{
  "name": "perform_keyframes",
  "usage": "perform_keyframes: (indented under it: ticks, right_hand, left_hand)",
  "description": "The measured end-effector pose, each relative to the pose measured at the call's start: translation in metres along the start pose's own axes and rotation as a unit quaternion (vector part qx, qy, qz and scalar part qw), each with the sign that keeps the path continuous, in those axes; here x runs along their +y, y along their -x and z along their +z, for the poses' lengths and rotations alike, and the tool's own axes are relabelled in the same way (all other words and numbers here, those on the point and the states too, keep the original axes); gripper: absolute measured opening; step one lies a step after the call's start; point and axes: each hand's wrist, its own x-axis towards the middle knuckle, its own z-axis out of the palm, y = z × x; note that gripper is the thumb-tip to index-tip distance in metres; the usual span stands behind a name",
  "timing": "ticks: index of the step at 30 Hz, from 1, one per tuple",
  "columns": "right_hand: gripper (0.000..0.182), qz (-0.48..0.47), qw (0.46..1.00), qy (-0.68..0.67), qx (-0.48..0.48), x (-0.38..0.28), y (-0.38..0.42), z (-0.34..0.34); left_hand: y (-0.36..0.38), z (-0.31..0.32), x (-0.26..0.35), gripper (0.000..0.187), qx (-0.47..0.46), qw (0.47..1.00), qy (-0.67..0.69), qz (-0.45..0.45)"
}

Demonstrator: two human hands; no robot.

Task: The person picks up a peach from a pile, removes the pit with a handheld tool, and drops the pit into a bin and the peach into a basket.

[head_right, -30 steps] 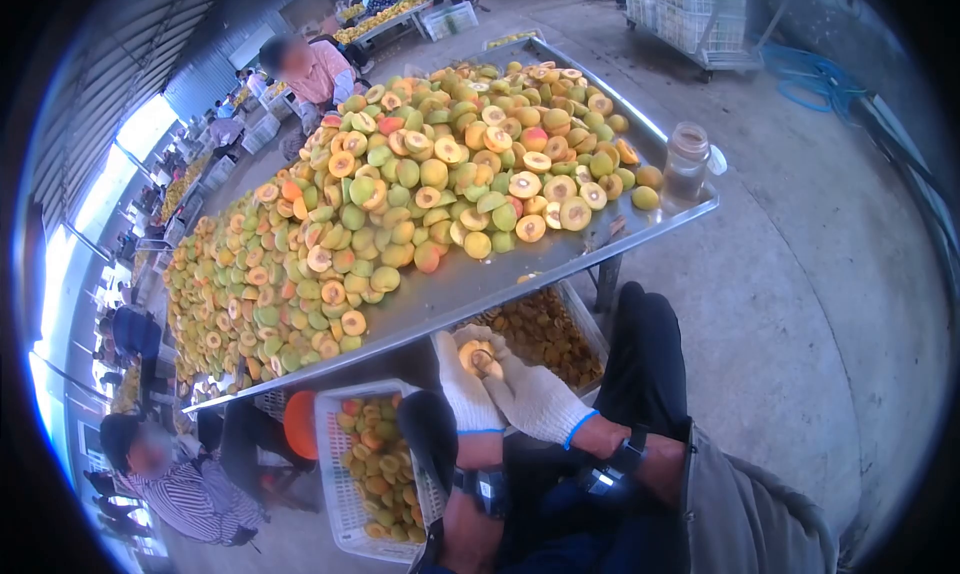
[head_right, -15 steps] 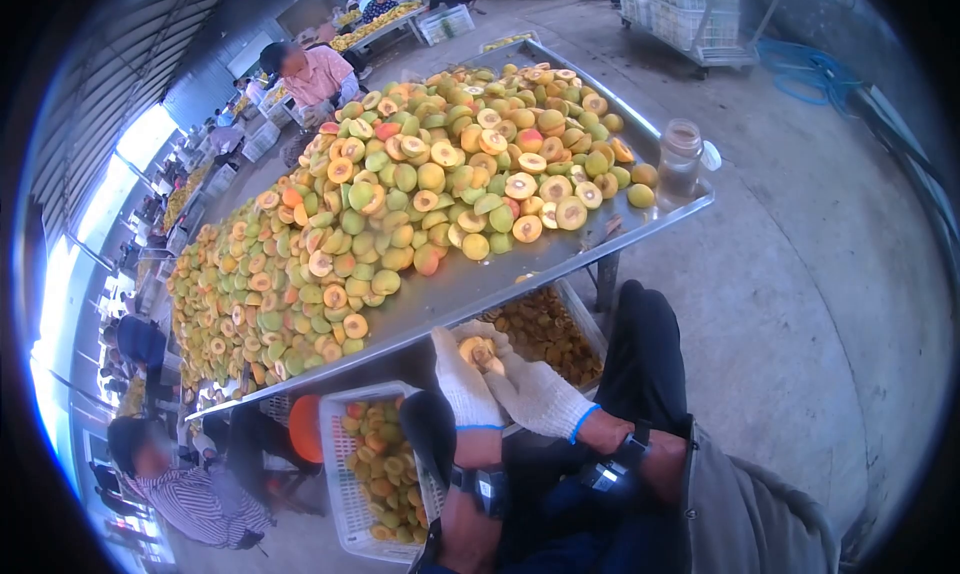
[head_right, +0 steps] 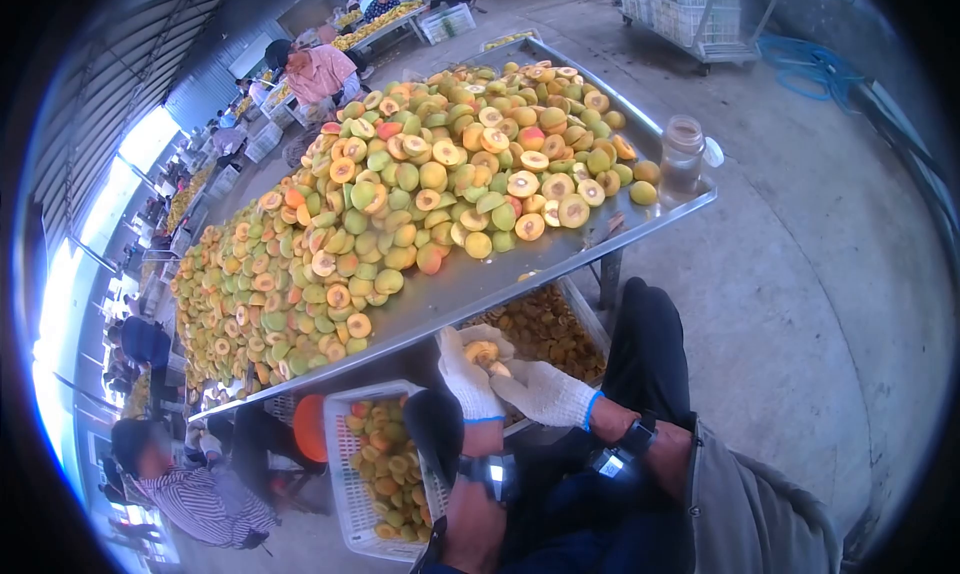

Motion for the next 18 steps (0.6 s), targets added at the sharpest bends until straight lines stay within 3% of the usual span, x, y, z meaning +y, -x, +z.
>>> perform_keyframes:
  ticks: [7,13,15,18]
  right_hand:
    - [0.045,-0.052,0.995,0.07,0.036,0.015,-0.003,0.005]
    - [0.043,0.013,1.0,-0.023,-0.008,0.0,0.003,-0.001]
    - [0.053,0.085,0.993,-0.055,-0.061,0.0,0.003,-0.006]
    - [0.053,0.11,0.984,-0.114,-0.08,0.007,0.002,-0.006]
  left_hand:
    - [-0.001,-0.002,-0.002,0.064,0.003,1.0,-0.015,-0.02]
    - [0.003,-0.001,0.002,0.066,-0.035,0.999,-0.006,-0.027]
    - [0.001,-0.001,0.0,0.067,-0.047,0.999,-0.004,-0.021]
    - [0.001,-0.001,-0.001,0.066,-0.047,0.999,-0.009,-0.02]
